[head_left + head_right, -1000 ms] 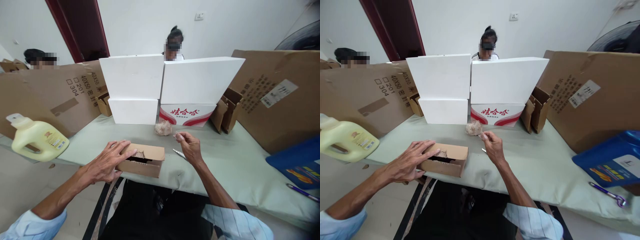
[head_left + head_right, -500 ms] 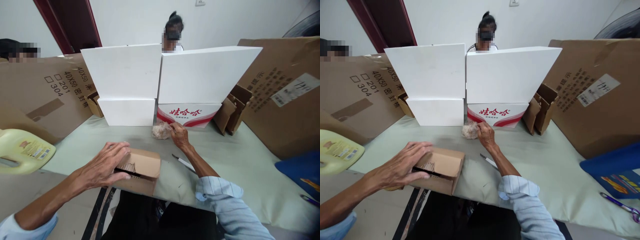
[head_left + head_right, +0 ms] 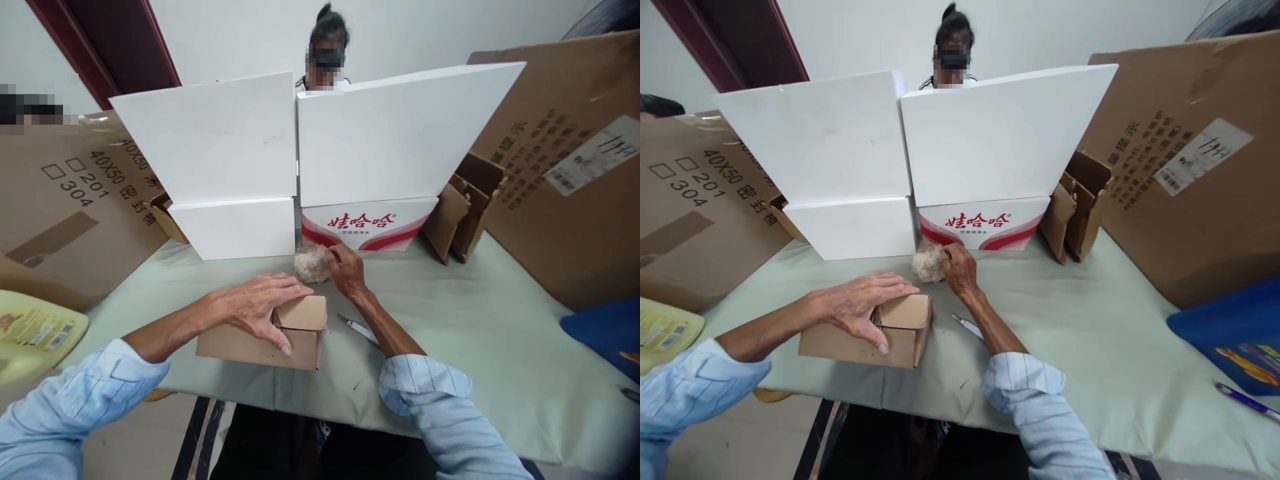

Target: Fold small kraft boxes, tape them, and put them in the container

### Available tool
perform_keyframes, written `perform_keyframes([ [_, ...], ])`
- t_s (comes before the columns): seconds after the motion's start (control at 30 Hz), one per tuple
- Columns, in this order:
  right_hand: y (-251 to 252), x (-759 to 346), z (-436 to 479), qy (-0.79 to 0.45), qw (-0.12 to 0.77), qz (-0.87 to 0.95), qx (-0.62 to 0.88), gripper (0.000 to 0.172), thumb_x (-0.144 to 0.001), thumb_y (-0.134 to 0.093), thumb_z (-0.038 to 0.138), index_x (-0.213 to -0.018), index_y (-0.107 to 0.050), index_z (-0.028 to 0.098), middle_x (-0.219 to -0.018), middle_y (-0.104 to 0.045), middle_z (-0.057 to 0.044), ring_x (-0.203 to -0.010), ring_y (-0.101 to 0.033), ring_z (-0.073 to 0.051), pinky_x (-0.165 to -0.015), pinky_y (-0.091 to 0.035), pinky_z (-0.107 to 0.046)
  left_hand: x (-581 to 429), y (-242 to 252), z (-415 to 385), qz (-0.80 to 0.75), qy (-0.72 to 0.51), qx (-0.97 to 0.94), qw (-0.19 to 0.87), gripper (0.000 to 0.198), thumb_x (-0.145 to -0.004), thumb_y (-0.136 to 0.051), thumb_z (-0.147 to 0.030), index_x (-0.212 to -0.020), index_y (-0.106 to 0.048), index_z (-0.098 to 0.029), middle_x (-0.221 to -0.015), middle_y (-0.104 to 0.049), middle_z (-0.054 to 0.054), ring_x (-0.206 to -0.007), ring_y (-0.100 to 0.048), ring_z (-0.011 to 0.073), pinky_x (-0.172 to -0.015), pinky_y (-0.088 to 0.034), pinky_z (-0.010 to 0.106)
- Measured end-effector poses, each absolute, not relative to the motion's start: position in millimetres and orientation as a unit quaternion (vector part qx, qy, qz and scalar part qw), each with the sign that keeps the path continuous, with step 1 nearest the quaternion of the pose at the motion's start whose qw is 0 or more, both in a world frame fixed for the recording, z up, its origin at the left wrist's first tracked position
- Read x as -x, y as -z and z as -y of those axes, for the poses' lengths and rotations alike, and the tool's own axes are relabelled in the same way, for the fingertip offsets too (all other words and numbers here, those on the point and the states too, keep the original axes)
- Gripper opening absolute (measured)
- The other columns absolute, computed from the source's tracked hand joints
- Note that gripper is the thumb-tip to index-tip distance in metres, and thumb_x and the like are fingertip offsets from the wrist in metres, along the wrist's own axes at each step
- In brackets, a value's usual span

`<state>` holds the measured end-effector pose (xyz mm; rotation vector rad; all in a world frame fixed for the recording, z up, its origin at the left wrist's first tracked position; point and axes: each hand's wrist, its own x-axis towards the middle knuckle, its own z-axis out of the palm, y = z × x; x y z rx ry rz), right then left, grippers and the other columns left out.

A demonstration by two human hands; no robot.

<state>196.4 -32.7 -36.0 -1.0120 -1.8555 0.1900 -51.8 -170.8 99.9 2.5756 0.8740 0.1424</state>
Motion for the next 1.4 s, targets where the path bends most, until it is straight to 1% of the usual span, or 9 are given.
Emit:
perform_keyframes([
  [0.07,37.4,-196.8,32.0,-0.087,0.493,0.758,0.418,0.021,-0.102,-0.051,0.032,-0.095,-0.069,0.023,-0.093,-0.074,-0.007,-0.084,-0.066,-0.023,-0.079,-0.051,-0.034,45.8,-97.2,162.4,-0.321,-0.042,-0.925,0.198,0.094,-0.084,-0.069,-0.082,-0.155,-0.050,-0.023,-0.142,-0.066,0.017,-0.127,-0.064,0.0381,-0.105,-0.052,0.047],
  [0.17,39.6,-195.5,30.1,-0.098,0.495,0.754,0.420,0.020,-0.101,-0.053,0.031,-0.094,-0.069,0.023,-0.093,-0.074,-0.007,-0.085,-0.066,-0.023,-0.080,-0.051,-0.034,37.4,-97.6,147.1,-0.335,-0.033,-0.929,0.151,0.073,-0.098,-0.056,-0.076,-0.148,-0.059,-0.023,-0.150,-0.062,0.016,-0.132,-0.063,0.0368,-0.108,-0.050,0.047],
  [0.27,39.2,-193.3,28.5,-0.108,0.491,0.753,0.424,0.019,-0.101,-0.053,0.031,-0.093,-0.069,0.023,-0.093,-0.074,-0.007,-0.087,-0.066,-0.024,-0.082,-0.051,-0.035,28.5,-98.2,127.6,-0.324,-0.007,-0.939,0.111,0.067,-0.100,-0.054,-0.073,-0.143,-0.064,-0.022,-0.164,-0.050,0.016,-0.144,-0.055,0.0399,-0.116,-0.044,0.051],
  [0.37,34.9,-192.3,27.6,-0.121,0.482,0.758,0.422,0.018,-0.100,-0.055,0.030,-0.093,-0.069,0.023,-0.094,-0.074,-0.008,-0.089,-0.065,-0.024,-0.083,-0.051,-0.035,22.8,-96.8,108.0,-0.308,0.003,-0.941,0.141,0.063,-0.101,-0.056,-0.070,-0.141,-0.067,-0.023,-0.176,-0.034,0.012,-0.156,-0.042,0.0387,-0.125,-0.037,0.050],
  [0.6,26.9,-191.6,21.3,-0.167,0.463,0.767,0.411,0.014,-0.095,-0.059,0.027,-0.086,-0.070,0.023,-0.091,-0.074,-0.008,-0.089,-0.065,-0.024,-0.083,-0.050,-0.035,25.3,-90.4,78.4,-0.341,0.019,-0.908,0.241,0.070,-0.101,-0.054,-0.071,-0.155,-0.058,-0.026,-0.181,-0.022,0.006,-0.167,-0.021,0.0336,-0.135,-0.018,0.047],
  [0.73,28.6,-190.4,17.4,-0.207,0.463,0.756,0.413,0.016,-0.094,-0.058,0.028,-0.085,-0.070,0.021,-0.088,-0.073,-0.006,-0.082,-0.065,-0.021,-0.078,-0.049,-0.032,24.9,-91.1,72.2,-0.348,0.045,-0.896,0.273,0.082,-0.101,-0.050,-0.074,-0.165,-0.044,-0.024,-0.181,-0.022,0.006,-0.167,-0.019,0.0336,-0.136,-0.014,0.047],
  [0.83,28.5,-189.8,16.5,-0.241,0.458,0.751,0.411,0.018,-0.093,-0.059,0.030,-0.084,-0.070,0.020,-0.085,-0.073,-0.005,-0.078,-0.064,-0.020,-0.074,-0.048,-0.031,24.6,-91.4,69.1,-0.352,0.057,-0.889,0.288,0.088,-0.101,-0.047,-0.076,-0.168,-0.037,-0.021,-0.180,-0.025,0.009,-0.166,-0.022,0.0355,-0.136,-0.014,0.049],
  [1.0,25.6,-189.6,14.0,-0.294,0.440,0.744,0.408,0.019,-0.089,-0.063,0.034,-0.081,-0.073,0.020,-0.082,-0.075,-0.003,-0.076,-0.065,-0.019,-0.070,-0.048,-0.029,26.4,-88.9,64.6,-0.369,0.070,-0.880,0.291,0.088,-0.099,-0.046,-0.080,-0.164,-0.043,-0.020,-0.178,-0.030,0.012,-0.165,-0.025,0.0380,-0.135,-0.019,0.053],
  [1.4,26.1,-196.0,-1.6,-0.384,0.431,0.703,0.415,0.031,-0.082,-0.065,0.048,-0.072,-0.072,0.019,-0.068,-0.069,-0.001,-0.065,-0.059,-0.017,-0.059,-0.046,-0.027,28.5,-87.4,67.5,-0.398,0.077,-0.865,0.295,0.096,-0.097,-0.048,-0.082,-0.171,-0.031,-0.024,-0.179,-0.027,0.012,-0.164,-0.027,0.0385,-0.134,-0.020,0.055],
])
